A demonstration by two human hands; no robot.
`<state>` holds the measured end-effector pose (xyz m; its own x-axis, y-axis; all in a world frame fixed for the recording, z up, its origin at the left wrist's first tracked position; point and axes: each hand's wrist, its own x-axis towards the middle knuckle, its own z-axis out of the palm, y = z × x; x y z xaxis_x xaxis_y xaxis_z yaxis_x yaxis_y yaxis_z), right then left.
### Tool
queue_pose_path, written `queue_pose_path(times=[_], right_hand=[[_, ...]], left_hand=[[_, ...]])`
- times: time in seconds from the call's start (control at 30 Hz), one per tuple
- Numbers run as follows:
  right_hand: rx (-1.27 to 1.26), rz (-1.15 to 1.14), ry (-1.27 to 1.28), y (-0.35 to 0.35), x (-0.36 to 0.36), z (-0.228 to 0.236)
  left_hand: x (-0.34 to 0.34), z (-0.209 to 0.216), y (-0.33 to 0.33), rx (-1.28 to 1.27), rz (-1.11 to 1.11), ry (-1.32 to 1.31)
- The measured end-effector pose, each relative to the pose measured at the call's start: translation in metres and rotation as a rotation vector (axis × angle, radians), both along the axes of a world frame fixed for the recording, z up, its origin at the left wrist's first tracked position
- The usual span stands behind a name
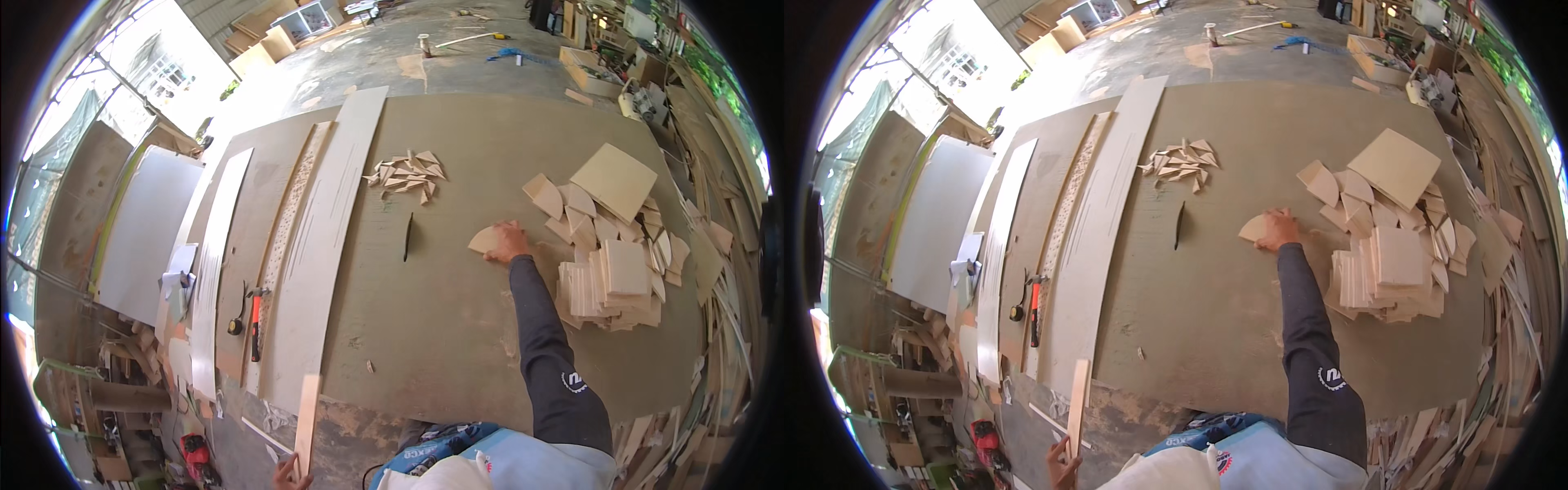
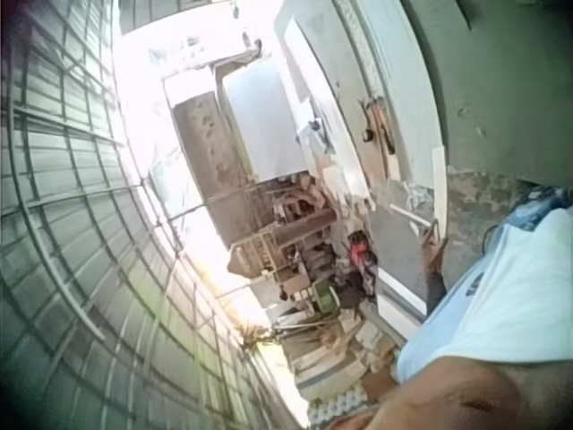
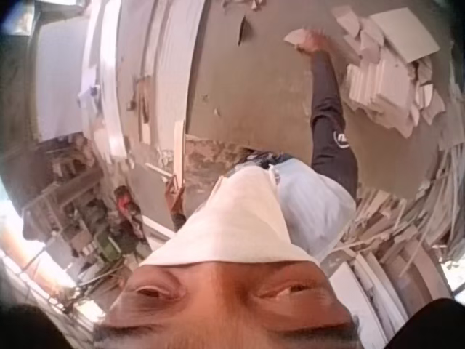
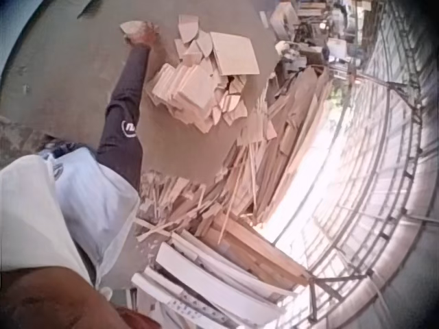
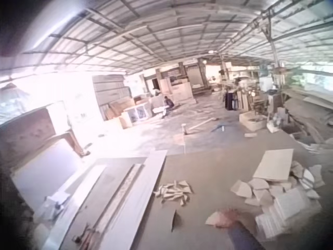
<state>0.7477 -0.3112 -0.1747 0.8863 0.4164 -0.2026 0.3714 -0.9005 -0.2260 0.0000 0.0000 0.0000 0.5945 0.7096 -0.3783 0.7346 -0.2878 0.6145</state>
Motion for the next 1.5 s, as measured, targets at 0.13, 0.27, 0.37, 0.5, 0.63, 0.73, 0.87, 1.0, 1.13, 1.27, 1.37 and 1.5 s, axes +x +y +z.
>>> queue_pose_path(times=[0.13,0.27,0.37,0.5,0.63,0.73,0.87,1.0,1.13,1.27,1.37,1.5], right_hand=[[0.105,0.098,0.016,-0.003,-0.02,0.007],[0.138,0.234,-0.055,-0.034,-0.052,0.0],[0.113,0.146,-0.212,-0.028,-0.063,0.023],[-0.049,-0.581,-0.758,-0.052,-0.075,0.06],[0.227,-0.324,-0.579,-0.047,-0.129,0.077],[0.412,-0.032,-0.273,-0.06,-0.188,0.071],[0.554,-0.045,-0.117,-0.087,-0.26,0.033],[0.464,-0.202,-0.017,-0.14,-0.318,0.009],[0.528,-0.271,-0.01,-0.172,-0.335,0.01],[0.52,-0.244,0.026,-0.174,-0.337,0.026],[0.56,-0.235,0.024,-0.166,-0.334,0.025],[0.592,-0.217,0.007,-0.175,-0.329,0.019]], left_hand=[[0.054,-0.054,-0.005,0.205,0.012,-0.18],[0.112,-0.126,-0.015,0.254,0.044,-0.285],[0.146,-0.144,-0.022,0.4,0.039,-0.29],[0.189,-0.156,-0.025,0.474,0.013,-0.254],[0.205,-0.19,-0.025,0.582,0.011,-0.235],[0.22,-0.193,-0.043,0.662,0.03,-0.148],[0.214,-0.203,-0.034,0.602,0.028,-0.174],[0.203,-0.183,-0.013,0.618,-0.146,-0.124],[0.212,-0.09,-0.021,0.624,-0.324,0.046],[0.174,-0.039,-0.028,0.607,-0.517,0.192],[0.097,-0.014,-0.013,0.557,-0.504,0.237],[0.032,0.062,-0.005,0.415,-0.574,0.39]])
